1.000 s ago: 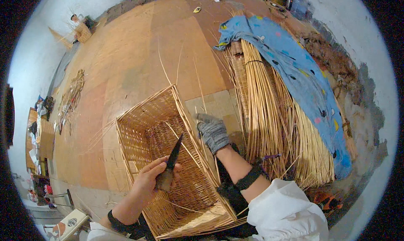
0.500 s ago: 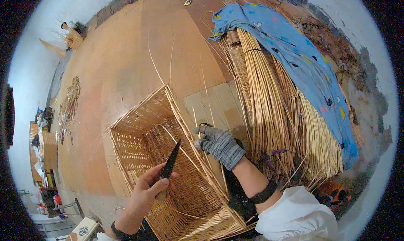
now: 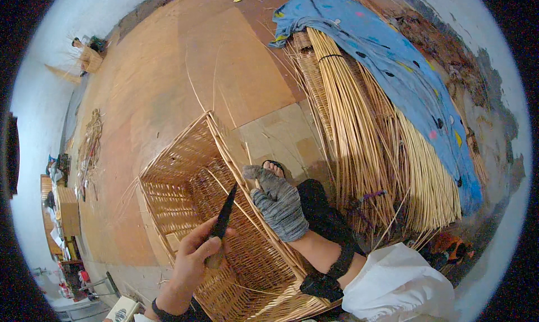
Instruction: Weaving a large wicker basket by hand and trimming willow strips using shears and a knife.
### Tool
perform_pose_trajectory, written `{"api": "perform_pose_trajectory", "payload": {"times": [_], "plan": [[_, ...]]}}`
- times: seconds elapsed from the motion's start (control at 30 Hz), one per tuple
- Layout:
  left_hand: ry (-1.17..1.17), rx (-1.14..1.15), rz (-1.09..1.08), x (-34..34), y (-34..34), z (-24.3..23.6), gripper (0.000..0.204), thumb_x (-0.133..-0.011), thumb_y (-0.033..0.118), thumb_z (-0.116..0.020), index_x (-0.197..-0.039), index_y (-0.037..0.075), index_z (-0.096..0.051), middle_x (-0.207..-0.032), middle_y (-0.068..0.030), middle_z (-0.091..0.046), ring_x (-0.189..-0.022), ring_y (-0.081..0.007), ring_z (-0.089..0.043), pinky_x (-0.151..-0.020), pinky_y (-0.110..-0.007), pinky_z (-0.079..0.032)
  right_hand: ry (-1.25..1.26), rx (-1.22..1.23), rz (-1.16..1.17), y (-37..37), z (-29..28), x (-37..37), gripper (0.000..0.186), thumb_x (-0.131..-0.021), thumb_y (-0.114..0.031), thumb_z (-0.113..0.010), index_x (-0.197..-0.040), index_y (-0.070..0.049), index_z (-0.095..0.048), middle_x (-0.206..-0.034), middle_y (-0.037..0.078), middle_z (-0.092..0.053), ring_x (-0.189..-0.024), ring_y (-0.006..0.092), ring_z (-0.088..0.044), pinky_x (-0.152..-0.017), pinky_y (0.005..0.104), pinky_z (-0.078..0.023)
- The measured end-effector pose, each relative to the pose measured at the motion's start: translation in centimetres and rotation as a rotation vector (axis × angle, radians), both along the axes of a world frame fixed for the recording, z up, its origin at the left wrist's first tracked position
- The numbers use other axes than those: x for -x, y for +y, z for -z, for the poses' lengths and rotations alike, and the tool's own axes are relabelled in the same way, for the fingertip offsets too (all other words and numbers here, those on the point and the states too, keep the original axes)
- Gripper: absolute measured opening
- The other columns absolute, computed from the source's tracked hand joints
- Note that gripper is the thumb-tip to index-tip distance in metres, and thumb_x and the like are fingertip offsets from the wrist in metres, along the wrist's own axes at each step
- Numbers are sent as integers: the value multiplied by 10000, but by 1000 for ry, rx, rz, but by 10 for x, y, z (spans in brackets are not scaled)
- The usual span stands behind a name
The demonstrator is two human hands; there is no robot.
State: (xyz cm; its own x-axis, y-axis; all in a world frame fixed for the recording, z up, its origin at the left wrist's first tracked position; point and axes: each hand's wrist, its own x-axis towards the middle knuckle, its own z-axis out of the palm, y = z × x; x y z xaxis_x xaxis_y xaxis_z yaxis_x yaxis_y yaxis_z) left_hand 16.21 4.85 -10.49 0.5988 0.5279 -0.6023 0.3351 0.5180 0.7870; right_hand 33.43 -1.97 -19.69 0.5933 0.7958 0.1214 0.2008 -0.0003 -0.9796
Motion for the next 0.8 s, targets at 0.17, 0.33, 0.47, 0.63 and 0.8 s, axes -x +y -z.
{"api": "perform_pose_trajectory", "payload": {"times": [0.17, 0.33, 0.47, 0.63, 0.8], "plan": [[29, -22, -3, 9, -2, 0, 440, -860, 92, -474, -1277, 19, -354, -1035, -48, -560, -674, -70, -491, -544, -205, -421, -72, 13, -32, 6, 13, 3, 305, -817, -140, -511, -1114, -70, -518, -1136, 94, -535, -1078, 294, -469, -993, 362, -299], [42, -33, -20, 4, -2, 2, 442, -860, 103, -488, -1275, 19, -362, -1015, -48, -567, -626, -55, -458, -517, -196, -389, -149, -117, -115, 13, 16, -1, 297, -822, -144, -511, -1113, -86, -525, -1112, 76, -553, -1026, 301, -492, -976, 380, -300], [52, -46, -39, -2, -2, -3, 443, -860, 104, -491, -1277, 24, -363, -968, -43, -573, -626, -53, -454, -505, -200, -381, 101, -150, 10, 18, 15, 9, 252, -800, -99, -538, -1047, -88, -582, -1044, 72, -588, -998, 253, -505, -978, 360, -285], [270, -116, 288, -11, 31, -30, 347, -843, 83, -480, -1178, -8, -466, -822, -51, -581, -548, -56, -447, -446, -195, -359, 414, -178, 122, 22, 21, 20, 231, -775, -53, -561, -1000, -58, -611, -1001, 64, -607, -1005, 202, -497, -993, 330, -255], [179, 159, 132, -14, 65, -29, 306, -815, 60, -483, -1103, -39, -511, -742, -55, -575, -511, -63, -462, -417, -189, -349, 420, -160, 139, 16, 9, 23, 242, -805, -43, -533, -1041, -19, -579, -1016, 72, -604, -969, 155, -527, -904, 268, -368]]}}
